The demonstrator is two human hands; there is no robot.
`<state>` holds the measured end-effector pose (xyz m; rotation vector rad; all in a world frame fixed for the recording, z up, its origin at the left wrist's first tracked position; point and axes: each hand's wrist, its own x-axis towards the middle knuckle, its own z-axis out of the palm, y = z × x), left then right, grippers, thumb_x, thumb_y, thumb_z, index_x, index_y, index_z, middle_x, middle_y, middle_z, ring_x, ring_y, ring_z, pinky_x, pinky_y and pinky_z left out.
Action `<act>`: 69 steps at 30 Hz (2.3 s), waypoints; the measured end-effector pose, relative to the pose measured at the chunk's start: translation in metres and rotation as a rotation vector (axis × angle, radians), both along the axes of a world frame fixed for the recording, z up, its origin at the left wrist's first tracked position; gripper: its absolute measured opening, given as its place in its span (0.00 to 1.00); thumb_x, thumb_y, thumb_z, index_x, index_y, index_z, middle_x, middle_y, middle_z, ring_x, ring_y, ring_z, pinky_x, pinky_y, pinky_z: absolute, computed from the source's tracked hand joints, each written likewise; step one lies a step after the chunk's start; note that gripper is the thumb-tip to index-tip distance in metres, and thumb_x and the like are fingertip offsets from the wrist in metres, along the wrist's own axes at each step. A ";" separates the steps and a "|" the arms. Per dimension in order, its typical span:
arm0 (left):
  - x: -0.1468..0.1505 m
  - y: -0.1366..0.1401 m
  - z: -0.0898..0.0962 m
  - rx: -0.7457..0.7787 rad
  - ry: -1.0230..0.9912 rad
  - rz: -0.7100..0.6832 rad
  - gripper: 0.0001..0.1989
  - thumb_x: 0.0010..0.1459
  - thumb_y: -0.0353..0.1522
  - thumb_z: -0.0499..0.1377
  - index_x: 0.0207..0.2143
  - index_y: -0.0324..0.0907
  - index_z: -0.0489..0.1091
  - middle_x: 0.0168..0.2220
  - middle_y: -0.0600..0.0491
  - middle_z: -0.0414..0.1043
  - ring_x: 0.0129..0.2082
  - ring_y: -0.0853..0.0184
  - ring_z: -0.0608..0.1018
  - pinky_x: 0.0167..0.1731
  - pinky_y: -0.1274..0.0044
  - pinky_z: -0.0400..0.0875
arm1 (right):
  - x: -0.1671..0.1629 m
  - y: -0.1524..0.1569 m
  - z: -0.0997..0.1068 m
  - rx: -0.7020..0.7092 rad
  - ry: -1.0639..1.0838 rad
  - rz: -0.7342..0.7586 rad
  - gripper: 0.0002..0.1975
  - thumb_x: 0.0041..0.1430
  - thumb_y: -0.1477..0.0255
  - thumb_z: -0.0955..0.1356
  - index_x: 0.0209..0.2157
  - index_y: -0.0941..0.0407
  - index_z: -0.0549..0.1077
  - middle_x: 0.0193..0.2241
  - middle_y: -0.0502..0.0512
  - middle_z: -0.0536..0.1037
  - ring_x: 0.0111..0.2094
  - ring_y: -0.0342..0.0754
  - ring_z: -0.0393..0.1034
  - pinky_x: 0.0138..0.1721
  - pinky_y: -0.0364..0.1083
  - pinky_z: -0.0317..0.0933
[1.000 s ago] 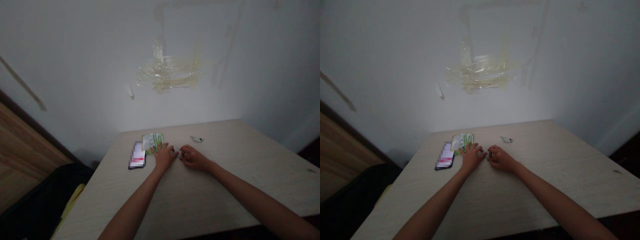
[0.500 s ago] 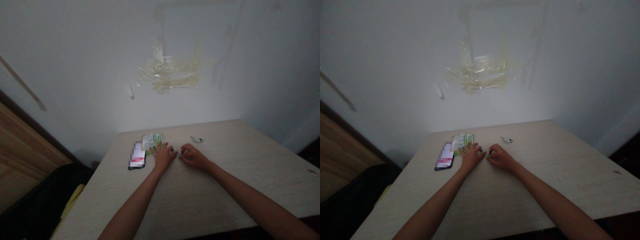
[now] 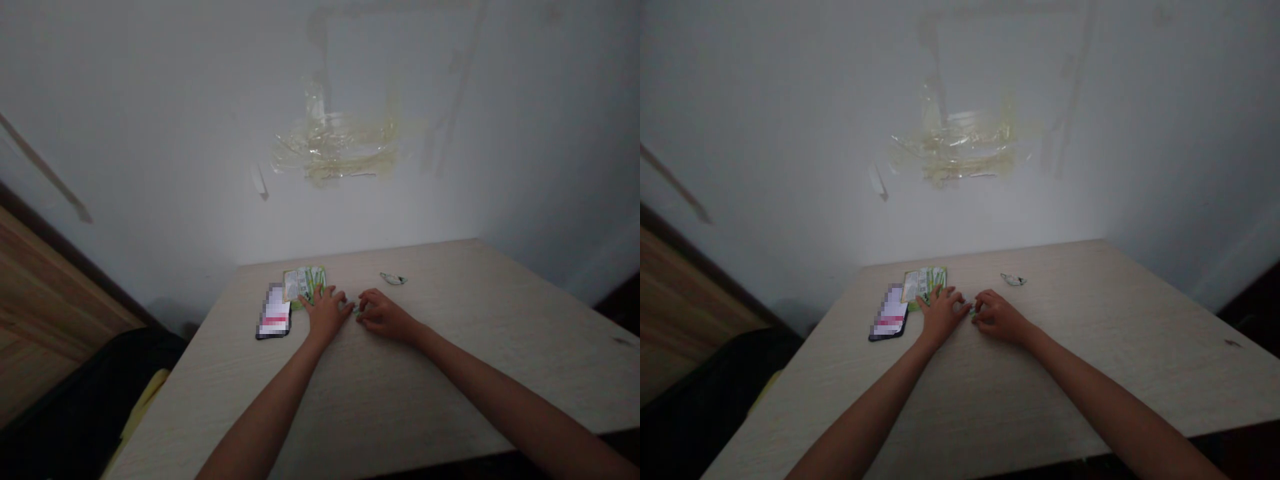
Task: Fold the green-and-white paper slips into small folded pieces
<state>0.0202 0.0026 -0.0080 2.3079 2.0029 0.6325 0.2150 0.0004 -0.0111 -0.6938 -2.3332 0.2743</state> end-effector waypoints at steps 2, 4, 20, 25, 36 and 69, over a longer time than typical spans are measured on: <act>0.000 0.000 0.001 -0.008 -0.005 0.006 0.12 0.56 0.46 0.58 0.39 0.54 0.74 0.58 0.55 0.65 0.64 0.51 0.53 0.58 0.42 0.35 | 0.000 -0.001 0.001 -0.013 0.001 -0.007 0.10 0.52 0.79 0.71 0.35 0.51 0.80 0.39 0.57 0.73 0.48 0.52 0.65 0.50 0.54 0.63; 0.001 0.000 0.001 -0.002 -0.013 0.009 0.12 0.56 0.46 0.58 0.39 0.54 0.74 0.58 0.55 0.65 0.64 0.51 0.53 0.58 0.42 0.35 | 0.001 0.000 0.000 -0.018 0.010 -0.010 0.10 0.53 0.78 0.70 0.36 0.51 0.80 0.40 0.57 0.73 0.47 0.52 0.65 0.50 0.54 0.63; -0.005 0.002 -0.006 -0.003 -0.028 -0.039 0.10 0.57 0.46 0.58 0.41 0.62 0.75 0.58 0.58 0.65 0.64 0.51 0.54 0.57 0.40 0.30 | 0.005 0.011 -0.012 -0.089 0.057 -0.173 0.06 0.58 0.71 0.69 0.35 0.53 0.81 0.39 0.58 0.72 0.44 0.50 0.66 0.48 0.52 0.62; -0.005 0.001 -0.005 -0.013 -0.004 -0.052 0.12 0.58 0.47 0.57 0.42 0.62 0.74 0.59 0.57 0.64 0.64 0.51 0.54 0.56 0.40 0.29 | 0.004 0.011 -0.011 -0.093 0.051 -0.155 0.06 0.58 0.72 0.69 0.33 0.54 0.81 0.39 0.58 0.72 0.45 0.50 0.65 0.49 0.52 0.62; -0.010 -0.003 -0.006 -0.053 0.061 -0.069 0.16 0.58 0.50 0.54 0.48 0.66 0.71 0.63 0.57 0.59 0.66 0.49 0.51 0.55 0.39 0.30 | 0.005 0.013 -0.013 -0.082 0.030 -0.151 0.07 0.59 0.70 0.69 0.37 0.51 0.81 0.41 0.58 0.71 0.47 0.51 0.64 0.51 0.52 0.60; -0.015 0.002 0.002 -0.191 0.164 -0.123 0.23 0.56 0.54 0.53 0.54 0.70 0.65 0.67 0.55 0.50 0.67 0.45 0.46 0.53 0.36 0.32 | -0.014 0.025 -0.010 0.056 -0.284 -0.558 0.11 0.63 0.68 0.65 0.42 0.50 0.79 0.40 0.59 0.70 0.45 0.52 0.62 0.46 0.48 0.58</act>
